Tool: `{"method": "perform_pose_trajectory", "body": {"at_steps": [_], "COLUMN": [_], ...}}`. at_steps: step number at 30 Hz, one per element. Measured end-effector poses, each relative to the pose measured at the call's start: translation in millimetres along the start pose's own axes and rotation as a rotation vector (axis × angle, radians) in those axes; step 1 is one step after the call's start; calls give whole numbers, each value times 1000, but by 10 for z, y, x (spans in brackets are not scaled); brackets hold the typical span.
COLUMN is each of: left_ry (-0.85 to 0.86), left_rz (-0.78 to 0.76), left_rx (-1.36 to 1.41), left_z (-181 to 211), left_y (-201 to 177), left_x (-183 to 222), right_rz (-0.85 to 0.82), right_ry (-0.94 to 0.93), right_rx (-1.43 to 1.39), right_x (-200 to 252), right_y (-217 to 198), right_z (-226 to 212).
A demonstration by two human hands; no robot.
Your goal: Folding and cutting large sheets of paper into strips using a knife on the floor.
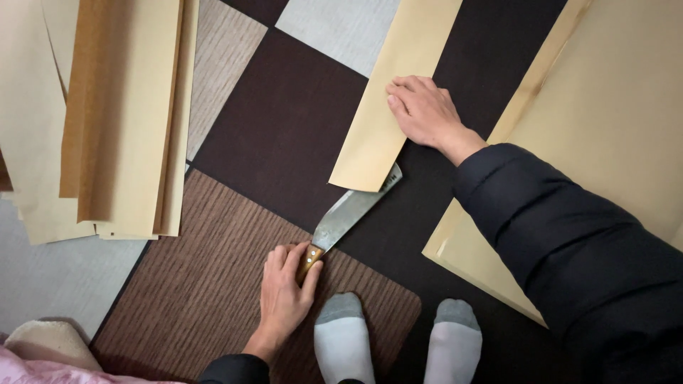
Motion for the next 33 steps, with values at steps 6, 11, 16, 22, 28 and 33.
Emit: {"method": "perform_pose_trajectory", "body": {"at_steps": [6, 11, 16, 22, 28, 33], "left_ry": [36, 129, 163, 86, 46, -13], "left_rz": [-1, -76, -48, -84, -118, -126], "left_rx": [24, -62, -62, -106, -95, -87], "left_z": [66, 67, 82, -89, -164, -269], "left_y": [-71, -9, -65, 17, 51, 57], "left_x": [-4, 75, 190, 224, 229, 255], "right_rz": [-25, -13, -37, -43, -34, -22], "right_ry": [13, 9, 19, 15, 5, -8], "right_rx": [0, 1, 4, 5, 19, 23], "right_x": [-14, -19, -23, -23, -23, -29], "right_y": [4, -7, 17, 19, 17, 20], "right_z": [2, 15, 24, 23, 21, 16]}}
Point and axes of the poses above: each hand's wrist, its own x-axis away from the middle knuckle, its own y-axis out of the palm, z = x × y, the point moved 10 cm from there along -x, towards the middle knuckle, and after that the axes turned 8 degrees about -z, right-handed, at the moved point
